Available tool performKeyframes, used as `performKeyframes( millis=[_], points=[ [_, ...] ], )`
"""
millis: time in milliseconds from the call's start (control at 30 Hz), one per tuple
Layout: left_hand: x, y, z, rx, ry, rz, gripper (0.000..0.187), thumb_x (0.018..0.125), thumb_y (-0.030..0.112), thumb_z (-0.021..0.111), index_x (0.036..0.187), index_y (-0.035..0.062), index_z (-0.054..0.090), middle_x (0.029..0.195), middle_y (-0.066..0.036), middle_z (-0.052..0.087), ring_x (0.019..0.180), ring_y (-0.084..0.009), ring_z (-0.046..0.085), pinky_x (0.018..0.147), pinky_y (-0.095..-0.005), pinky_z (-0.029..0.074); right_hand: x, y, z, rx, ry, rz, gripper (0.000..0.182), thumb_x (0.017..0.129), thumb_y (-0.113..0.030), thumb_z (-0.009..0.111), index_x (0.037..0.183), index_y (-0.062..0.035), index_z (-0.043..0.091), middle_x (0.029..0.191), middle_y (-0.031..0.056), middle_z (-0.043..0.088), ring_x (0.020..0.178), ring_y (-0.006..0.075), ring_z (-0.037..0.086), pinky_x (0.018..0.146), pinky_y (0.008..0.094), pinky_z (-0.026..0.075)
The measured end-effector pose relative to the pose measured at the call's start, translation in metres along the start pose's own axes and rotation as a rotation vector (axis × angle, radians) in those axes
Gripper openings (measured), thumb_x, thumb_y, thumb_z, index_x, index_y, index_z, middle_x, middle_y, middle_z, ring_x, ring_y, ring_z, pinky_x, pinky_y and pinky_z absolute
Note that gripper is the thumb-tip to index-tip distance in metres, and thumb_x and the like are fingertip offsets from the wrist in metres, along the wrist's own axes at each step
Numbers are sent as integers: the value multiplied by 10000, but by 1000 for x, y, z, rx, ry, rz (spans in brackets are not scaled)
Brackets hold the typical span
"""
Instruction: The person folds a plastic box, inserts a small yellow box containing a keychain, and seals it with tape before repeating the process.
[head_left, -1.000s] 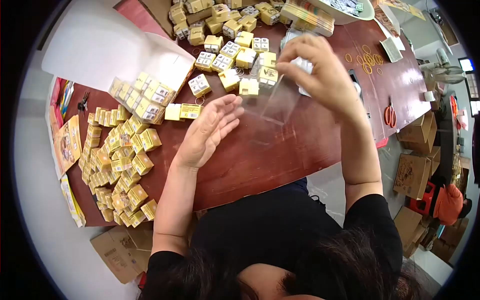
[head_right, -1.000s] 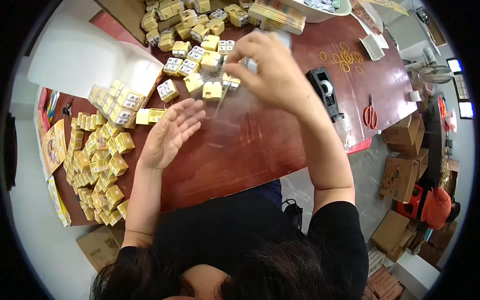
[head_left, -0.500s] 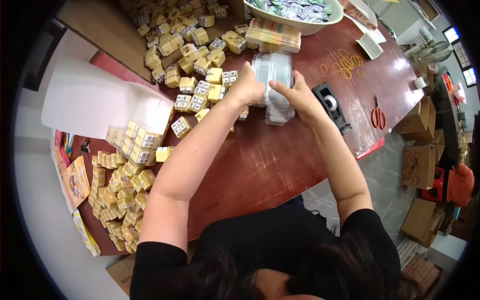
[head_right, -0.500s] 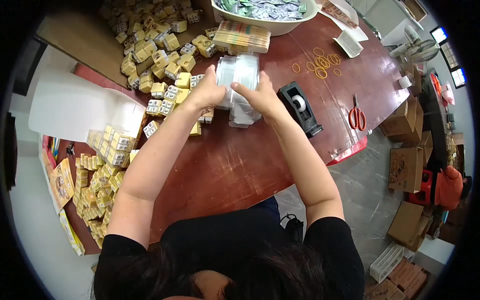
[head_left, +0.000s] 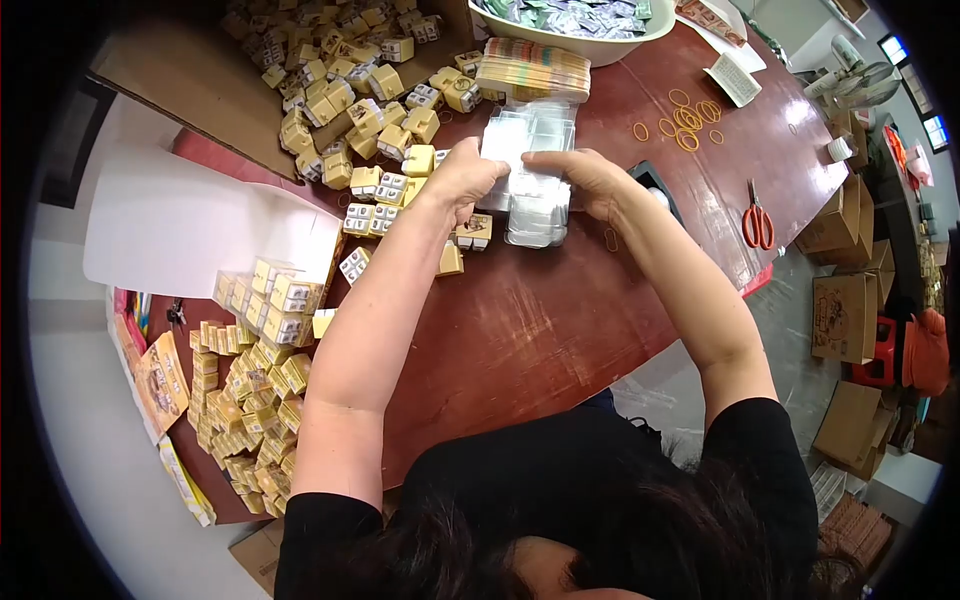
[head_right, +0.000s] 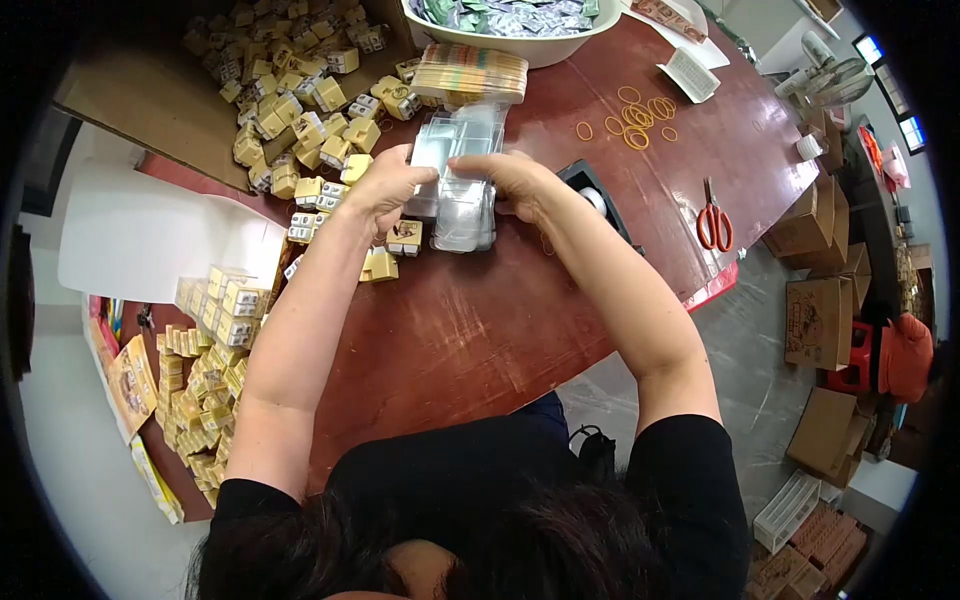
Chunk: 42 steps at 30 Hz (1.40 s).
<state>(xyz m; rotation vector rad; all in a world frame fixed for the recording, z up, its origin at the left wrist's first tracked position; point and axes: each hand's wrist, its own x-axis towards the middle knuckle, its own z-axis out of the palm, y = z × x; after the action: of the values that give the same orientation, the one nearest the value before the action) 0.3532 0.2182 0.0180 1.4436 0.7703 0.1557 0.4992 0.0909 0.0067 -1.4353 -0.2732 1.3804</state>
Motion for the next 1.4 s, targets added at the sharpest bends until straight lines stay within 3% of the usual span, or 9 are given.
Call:
performKeyframes(
  millis=[167, 300, 400, 533, 700, 800, 900, 1167, 1400],
  points=[
    [-18, -7, 7, 6, 141, 178, 710, 930, 71, 684, 1493, -72, 276, 1409, -234, 512, 1246, -268, 568, 1044, -368, 488, -24, 3, 21, 37, 34, -168, 634, 840, -122, 785, 1369, 18, 464, 1237, 164, 644, 1085, 262, 663, 960, 405, 542],
    [-71, -5, 42, 110, 503, 648, 828, 925, 307, 775, 1460, -66, 264, 1464, -228, 350, 1386, -340, 389, 1137, -436, 385, -39, 5, 39, -546, 440, -805, 633, 800, -202, 810, 1275, 46, 473, 1151, 199, 633, 1030, 332, 658, 849, 433, 555],
    [-98, -1, 73, -197, 331, 854, 1021, 833, 465, 845, 1476, -26, 222, 1432, -178, 350, 1366, -284, 363, 1107, -430, 391, -59, 8, 66, -930, 691, -1350, 581, 768, -168, 767, 1267, -32, 503, 1194, 151, 591, 1050, 370, 591, 857, 447, 504],
    [-118, 31, 50, -579, 278, 797, 724, 825, 307, 885, 1332, -12, 479, 1270, -89, 583, 1154, -183, 587, 1019, -344, 478, -81, 9, 85, -1234, 742, -1623, 548, 812, -252, 712, 1292, -48, 542, 1253, 119, 565, 1107, 329, 572, 903, 429, 463],
    [-108, 16, 14, -606, 304, 635, 421, 855, 46, 770, 1234, -2, 591, 1112, -76, 665, 1019, -162, 643, 886, -312, 543, -129, 1, 74, -1332, 237, -1383, 771, 721, -215, 860, 1381, -9, 519, 1367, 159, 520, 1270, 366, 511, 1070, 470, 425],
    [-103, -7, -5, -534, 183, 568, 501, 812, 75, 738, 1276, 0, 565, 1106, -59, 662, 995, -152, 641, 873, -297, 536, -128, -14, 47, -1224, 485, -1451, 1005, 726, -207, 908, 1528, -19, 332, 1500, 217, 410, 1354, 363, 472, 1156, 474, 367],
    [-111, -2, -13, -212, 10, 663, 640, 748, 99, 745, 1343, 9, 528, 1149, -49, 629, 1039, -145, 617, 913, -296, 519, -124, -2, 33, -340, -114, -783, 1058, 710, -132, 939, 1538, -3, 293, 1535, 161, 407, 1368, 298, 471, 1118, 416, 430],
    [-33, 11, 12, -138, 63, 379, 981, 798, 271, 844, 1505, -83, 264, 1347, -205, 560, 1213, -261, 596, 1042, -393, 496, -71, 25, 12, 11, 13, -431, 771, 814, -216, 872, 1424, -4, 451, 1282, 125, 637, 1176, 215, 630, 1015, 385, 504],
    [2, -4, 4, 507, 197, 150, 634, 792, 400, 846, 1174, -70, 659, 1355, -275, 598, 1211, -342, 630, 1001, -407, 508, -9, 25, 2, -570, 123, -372, 834, 831, -358, 846, 1433, 59, 446, 1414, 234, 553, 1306, 339, 539, 1100, 459, 422]
  ],
)
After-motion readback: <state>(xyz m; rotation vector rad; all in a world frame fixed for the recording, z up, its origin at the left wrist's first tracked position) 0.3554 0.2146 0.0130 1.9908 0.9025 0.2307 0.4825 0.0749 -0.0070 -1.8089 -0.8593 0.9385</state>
